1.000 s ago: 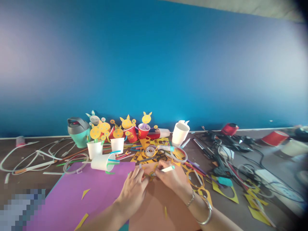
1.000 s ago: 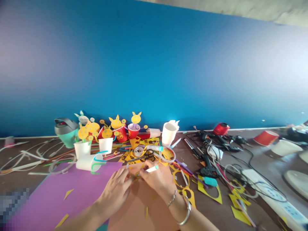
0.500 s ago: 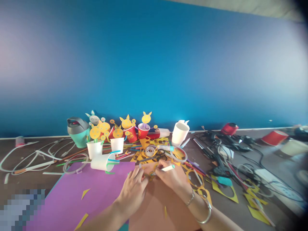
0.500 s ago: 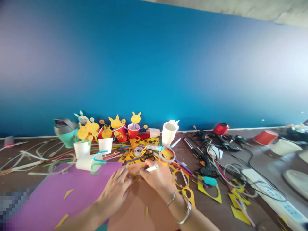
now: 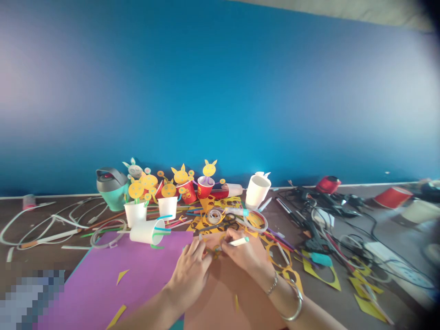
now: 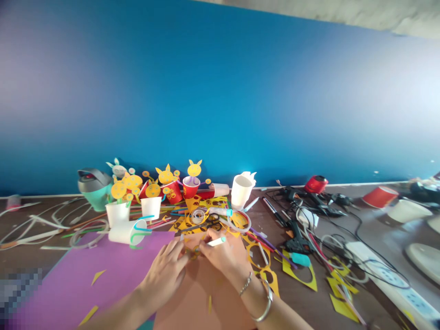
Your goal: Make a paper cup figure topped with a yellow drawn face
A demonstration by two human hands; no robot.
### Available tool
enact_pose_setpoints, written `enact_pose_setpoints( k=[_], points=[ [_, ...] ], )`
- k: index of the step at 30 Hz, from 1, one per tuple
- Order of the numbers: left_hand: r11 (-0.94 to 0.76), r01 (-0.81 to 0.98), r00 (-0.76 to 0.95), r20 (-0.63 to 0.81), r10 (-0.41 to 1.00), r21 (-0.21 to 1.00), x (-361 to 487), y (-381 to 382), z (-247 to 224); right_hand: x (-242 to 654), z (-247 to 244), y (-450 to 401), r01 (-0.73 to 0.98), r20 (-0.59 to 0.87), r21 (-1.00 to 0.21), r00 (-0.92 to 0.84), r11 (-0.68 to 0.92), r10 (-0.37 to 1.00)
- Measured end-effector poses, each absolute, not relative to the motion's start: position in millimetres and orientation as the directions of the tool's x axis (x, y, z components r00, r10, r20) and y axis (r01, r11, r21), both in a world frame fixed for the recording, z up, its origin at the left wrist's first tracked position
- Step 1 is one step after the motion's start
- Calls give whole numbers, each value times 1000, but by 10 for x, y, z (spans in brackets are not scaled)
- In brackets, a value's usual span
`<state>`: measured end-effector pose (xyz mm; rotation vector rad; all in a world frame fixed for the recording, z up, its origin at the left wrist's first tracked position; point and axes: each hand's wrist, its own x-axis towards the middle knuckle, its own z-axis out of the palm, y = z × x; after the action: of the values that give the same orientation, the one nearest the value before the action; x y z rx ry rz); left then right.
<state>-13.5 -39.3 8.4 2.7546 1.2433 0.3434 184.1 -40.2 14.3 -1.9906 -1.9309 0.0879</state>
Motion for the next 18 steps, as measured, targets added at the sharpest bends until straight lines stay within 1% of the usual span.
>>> enact_pose_setpoints(
  k=[6,11,14,18],
  points=[
    [-661,730,639,170,750,174,-140,-396,70,1813,192,-412,956,165,-283,127,-76,978],
    [-661,729,639,170,750,178,-137,-387,65,1828,120,-400,948,156,-313,113,-60,981],
    [-658,730,639,157,753,188,-138,-384,71,1857,139,-421,915,148,-401,107,-39,983],
    [-661,719,647,138,750,216,-141,-374,63,1895,245,-471,814,210,-581,128,19,969]
  ],
)
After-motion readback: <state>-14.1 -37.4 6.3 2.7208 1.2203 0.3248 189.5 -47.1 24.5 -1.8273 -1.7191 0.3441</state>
